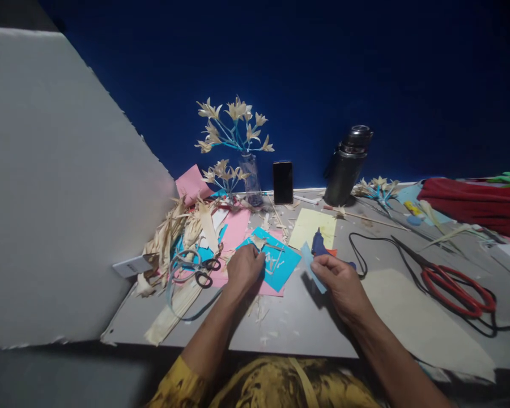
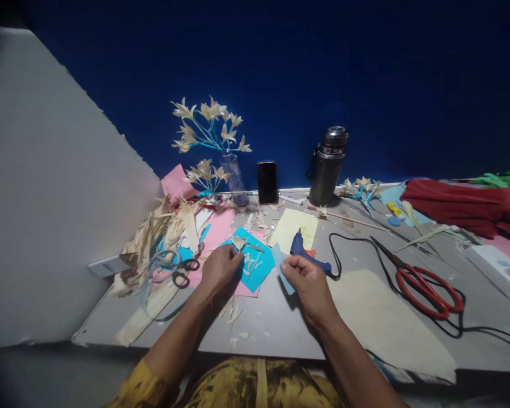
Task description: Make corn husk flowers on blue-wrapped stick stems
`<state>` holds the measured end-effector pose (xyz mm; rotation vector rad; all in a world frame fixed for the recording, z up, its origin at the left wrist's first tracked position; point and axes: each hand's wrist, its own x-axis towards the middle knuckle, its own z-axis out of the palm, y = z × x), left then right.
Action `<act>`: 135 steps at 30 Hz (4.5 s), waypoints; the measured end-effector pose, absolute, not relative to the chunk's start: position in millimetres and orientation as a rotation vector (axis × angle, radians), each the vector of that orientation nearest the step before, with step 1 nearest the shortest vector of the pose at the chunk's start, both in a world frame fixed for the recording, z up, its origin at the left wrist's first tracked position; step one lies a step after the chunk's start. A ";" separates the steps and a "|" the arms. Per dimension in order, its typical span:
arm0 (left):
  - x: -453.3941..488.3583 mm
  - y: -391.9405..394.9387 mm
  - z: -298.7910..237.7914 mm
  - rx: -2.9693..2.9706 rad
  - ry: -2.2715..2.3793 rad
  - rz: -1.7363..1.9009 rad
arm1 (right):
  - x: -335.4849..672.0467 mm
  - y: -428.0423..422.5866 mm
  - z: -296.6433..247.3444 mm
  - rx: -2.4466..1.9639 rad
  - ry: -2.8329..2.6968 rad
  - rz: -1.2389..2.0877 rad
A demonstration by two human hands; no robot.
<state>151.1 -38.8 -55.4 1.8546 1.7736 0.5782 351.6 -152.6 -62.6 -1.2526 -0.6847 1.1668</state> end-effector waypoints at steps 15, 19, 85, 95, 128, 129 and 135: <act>149.4 -73.2 -2.2 0.896 0.833 0.896 | 329.2 -150.5 -28.5 -1.305 -0.915 0.993; 154.1 -87.1 5.1 0.822 0.801 0.938 | 317.3 -151.4 -14.2 -1.338 -1.013 0.857; 161.1 -119.2 -16.7 0.570 0.742 1.093 | 281.8 -145.0 -34.4 -1.347 -0.986 0.827; 148.0 -147.7 -17.9 0.530 0.762 0.878 | 288.4 -168.7 -41.5 -1.339 -0.864 0.923; 156.0 -132.7 -11.9 0.574 0.918 0.907 | 281.8 -156.7 -29.3 -1.205 -0.944 1.038; 156.9 -132.4 -11.9 0.577 0.922 0.910 | 282.6 -155.5 -27.7 -1.199 -0.944 1.051; 159.9 -130.3 -18.5 0.683 0.954 0.961 | 282.3 -145.5 -23.6 -1.215 -0.942 1.002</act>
